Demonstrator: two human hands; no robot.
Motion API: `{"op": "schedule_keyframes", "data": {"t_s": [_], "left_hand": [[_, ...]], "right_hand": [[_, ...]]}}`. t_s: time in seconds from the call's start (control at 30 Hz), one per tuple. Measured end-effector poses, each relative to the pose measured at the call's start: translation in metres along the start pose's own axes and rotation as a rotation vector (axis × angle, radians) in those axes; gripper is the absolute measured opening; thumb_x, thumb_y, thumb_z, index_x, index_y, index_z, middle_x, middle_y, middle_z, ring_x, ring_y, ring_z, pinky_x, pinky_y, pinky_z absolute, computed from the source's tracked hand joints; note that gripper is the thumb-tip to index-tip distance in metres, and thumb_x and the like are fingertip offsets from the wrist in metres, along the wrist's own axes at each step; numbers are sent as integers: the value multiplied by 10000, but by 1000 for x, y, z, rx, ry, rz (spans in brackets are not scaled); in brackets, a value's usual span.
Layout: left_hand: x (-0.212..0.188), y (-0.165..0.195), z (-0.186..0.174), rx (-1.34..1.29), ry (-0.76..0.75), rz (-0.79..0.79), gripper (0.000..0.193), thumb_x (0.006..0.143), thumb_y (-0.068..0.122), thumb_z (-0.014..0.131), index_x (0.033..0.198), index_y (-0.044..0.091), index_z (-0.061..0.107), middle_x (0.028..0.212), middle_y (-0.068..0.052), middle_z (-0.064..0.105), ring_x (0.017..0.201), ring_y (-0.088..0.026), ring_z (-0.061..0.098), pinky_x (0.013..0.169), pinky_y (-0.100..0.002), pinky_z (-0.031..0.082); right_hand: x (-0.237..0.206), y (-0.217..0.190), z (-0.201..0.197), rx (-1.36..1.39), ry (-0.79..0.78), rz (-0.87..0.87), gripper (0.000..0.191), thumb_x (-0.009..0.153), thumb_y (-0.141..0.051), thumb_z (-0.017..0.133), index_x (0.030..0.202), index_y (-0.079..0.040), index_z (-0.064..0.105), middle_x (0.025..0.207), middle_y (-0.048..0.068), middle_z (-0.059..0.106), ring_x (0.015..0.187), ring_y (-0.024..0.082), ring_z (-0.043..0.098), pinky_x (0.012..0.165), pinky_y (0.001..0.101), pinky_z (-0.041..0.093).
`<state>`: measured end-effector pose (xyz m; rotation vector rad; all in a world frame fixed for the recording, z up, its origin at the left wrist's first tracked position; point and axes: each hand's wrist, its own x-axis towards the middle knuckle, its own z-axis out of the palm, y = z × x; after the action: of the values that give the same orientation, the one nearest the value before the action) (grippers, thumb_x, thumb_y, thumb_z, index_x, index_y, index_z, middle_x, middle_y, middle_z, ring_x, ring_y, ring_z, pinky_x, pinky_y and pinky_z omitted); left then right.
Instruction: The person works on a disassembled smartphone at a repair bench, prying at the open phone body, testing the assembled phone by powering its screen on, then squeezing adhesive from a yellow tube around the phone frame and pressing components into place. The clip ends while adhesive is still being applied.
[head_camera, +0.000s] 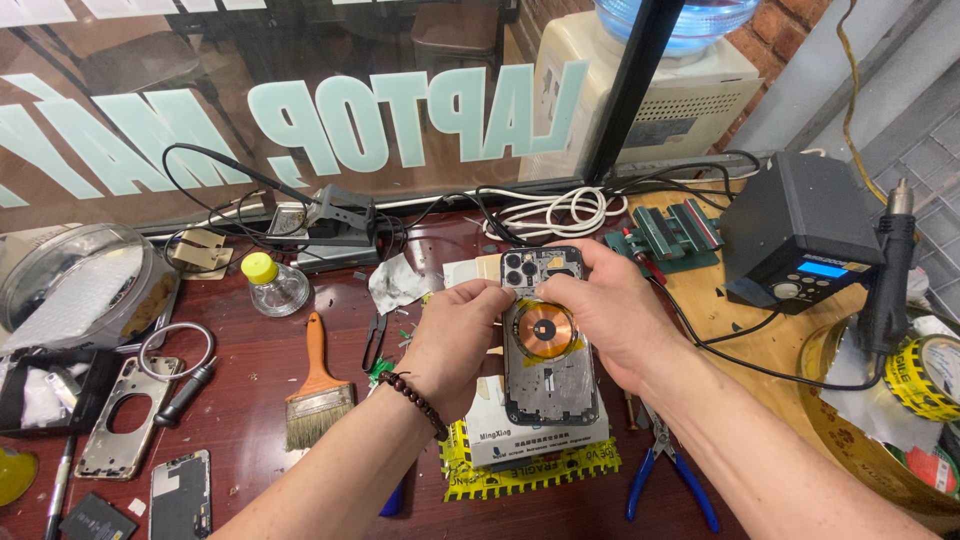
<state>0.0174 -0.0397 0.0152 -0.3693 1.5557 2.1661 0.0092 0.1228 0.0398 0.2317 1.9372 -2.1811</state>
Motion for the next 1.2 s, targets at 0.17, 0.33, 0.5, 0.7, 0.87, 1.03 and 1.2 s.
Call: {"op": "schedule_keyframes", "data": {"t_s": [0.17,0.33,0.5,0.7,0.87,1.03,1.2], "left_hand": [[3,0,1,11,-3,15,142,957,189,604,969,65,673,860,-15,684,742,-131,679,625,-337,579],[2,-1,7,28,-4,17,147,953,188,610,982,59,675,863,-29,695,748,-139,690,626,-342,589],[-2,-3,9,16,-44,7,175,962,190,600,1021,48,684,901,-47,715,776,-151,705,669,-345,594],[-4,-2,8,-54,-154,-2,170,938,119,583,1049,38,683,974,-63,734,840,-158,726,740,-351,605],[-5,-2,11,-39,-73,-39,143,957,173,606,1017,60,669,927,-37,701,804,-168,696,703,-375,599],[-1,-2,10,-15,-29,-17,143,956,183,598,1007,69,669,925,-27,692,801,-165,681,686,-371,570],[1,-1,5,-48,-27,-9,154,971,170,575,1017,56,667,950,-43,711,853,-175,698,739,-387,584]], "right_hand": [[0,-2,-9,66,-94,-19,362,829,20,615,1187,2,661,1003,71,730,852,133,698,728,295,572],[1,0,-10,-3,-12,-25,353,812,45,631,1161,6,670,993,68,738,835,129,693,718,286,558],[-1,-1,-13,1,-4,-8,333,813,39,630,1143,5,660,980,72,736,818,130,689,710,293,559],[-3,-3,-20,-21,3,0,315,827,10,630,1140,-6,663,977,69,739,823,127,693,716,296,563],[-4,-1,-22,-9,-35,-7,340,832,9,640,1172,9,649,1013,81,736,855,136,697,739,303,565],[-6,-1,-26,106,-120,2,403,858,-16,632,1261,-19,639,1063,80,738,904,142,708,783,318,577],[-9,-2,-32,73,-140,93,381,884,-62,623,1256,14,646,1070,80,754,926,159,720,793,345,586]]}}
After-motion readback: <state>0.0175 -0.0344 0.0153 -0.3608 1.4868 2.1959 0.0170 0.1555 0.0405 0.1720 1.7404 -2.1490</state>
